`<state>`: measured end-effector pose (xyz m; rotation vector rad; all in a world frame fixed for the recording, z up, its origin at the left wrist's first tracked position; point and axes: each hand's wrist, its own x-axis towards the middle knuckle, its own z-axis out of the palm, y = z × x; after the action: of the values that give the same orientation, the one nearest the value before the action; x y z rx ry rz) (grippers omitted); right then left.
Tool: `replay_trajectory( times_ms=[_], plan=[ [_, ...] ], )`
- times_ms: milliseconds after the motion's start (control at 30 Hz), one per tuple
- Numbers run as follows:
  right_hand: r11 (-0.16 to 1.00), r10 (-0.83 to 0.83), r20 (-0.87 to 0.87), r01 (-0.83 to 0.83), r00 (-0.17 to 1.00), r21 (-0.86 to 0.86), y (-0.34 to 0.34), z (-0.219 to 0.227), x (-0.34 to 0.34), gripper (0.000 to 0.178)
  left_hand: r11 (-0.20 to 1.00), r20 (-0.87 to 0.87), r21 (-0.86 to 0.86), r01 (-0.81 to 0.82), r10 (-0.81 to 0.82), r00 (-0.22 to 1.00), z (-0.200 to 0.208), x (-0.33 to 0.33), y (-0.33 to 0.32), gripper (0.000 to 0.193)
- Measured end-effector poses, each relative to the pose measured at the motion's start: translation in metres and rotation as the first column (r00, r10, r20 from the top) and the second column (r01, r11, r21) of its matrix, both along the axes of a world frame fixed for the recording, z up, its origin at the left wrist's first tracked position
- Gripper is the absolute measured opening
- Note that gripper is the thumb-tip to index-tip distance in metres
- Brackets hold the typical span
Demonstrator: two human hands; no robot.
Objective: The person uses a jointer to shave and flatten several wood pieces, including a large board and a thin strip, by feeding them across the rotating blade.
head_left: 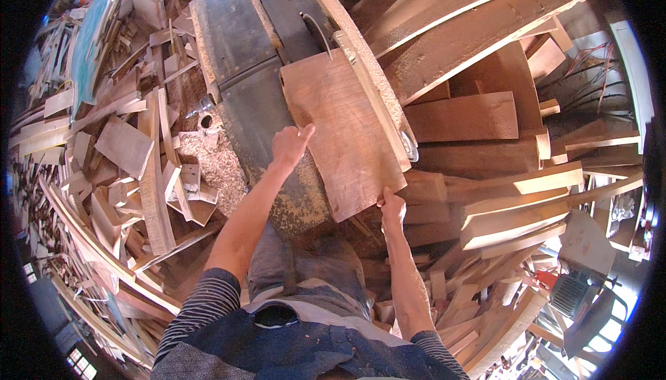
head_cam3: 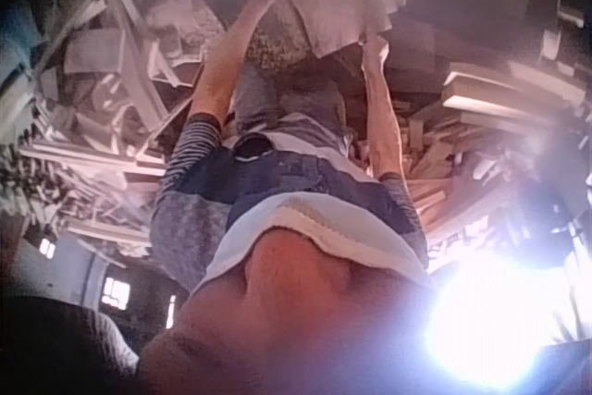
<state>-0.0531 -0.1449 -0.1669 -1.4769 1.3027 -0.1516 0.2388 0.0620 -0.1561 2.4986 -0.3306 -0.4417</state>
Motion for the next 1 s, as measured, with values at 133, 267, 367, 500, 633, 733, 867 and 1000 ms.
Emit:
replay_trajectory(
  times_ms=[133, 267, 367, 500, 633, 733, 867, 1000],
  plan=[
    [0.997, 0.003, 0.004, -0.004, 1.000, 0.074, 0.015, 0.019, 0.026, 0.051, 0.997, 0.125, 0.018, 0.080, -0.081, 0.989, -0.021, -0.034, 0.040, 0.059],
    [0.998, -0.032, 0.008, 0.032, 0.999, 0.046, -0.003, 0.010, 0.015, 0.046, 0.992, -0.003, -0.100, -0.075, 0.075, 0.997, 0.026, -0.098, 0.045, 0.051],
    [0.995, -0.034, 0.035, 0.031, 0.999, 0.090, 0.003, 0.010, 0.030, 0.043, 0.891, -0.203, -0.145, -0.430, 0.399, 0.894, 0.033, -0.128, 0.104, 0.044],
    [0.995, -0.010, 0.010, 0.009, 1.000, 0.095, 0.004, 0.017, 0.042, 0.043, 0.895, -0.031, -0.021, -0.446, 0.445, 0.895, 0.046, -0.142, 0.152, 0.044],
    [0.992, 0.014, 0.003, -0.014, 1.000, 0.124, 0.001, 0.010, 0.050, 0.041, 0.901, -0.210, -0.125, -0.416, 0.386, 0.898, 0.005, -0.146, 0.178, 0.057],
    [0.992, 0.017, -0.106, -0.004, 0.994, 0.124, -0.007, 0.014, 0.054, 0.042, 0.892, -0.366, -0.193, -0.410, 0.322, 0.873, -0.001, -0.145, 0.156, 0.073],
    [0.991, 0.007, -0.057, 0.001, 0.998, 0.137, 0.001, 0.027, 0.071, 0.047, 0.895, -0.282, -0.113, -0.432, 0.388, 0.877, -0.018, -0.152, 0.151, 0.090],
    [0.990, 0.047, -0.093, -0.034, 0.995, 0.140, 0.002, 0.027, 0.079, 0.049, 0.913, -0.298, -0.090, -0.397, 0.356, 0.886, -0.016, -0.146, 0.158, 0.095]
  ],
)
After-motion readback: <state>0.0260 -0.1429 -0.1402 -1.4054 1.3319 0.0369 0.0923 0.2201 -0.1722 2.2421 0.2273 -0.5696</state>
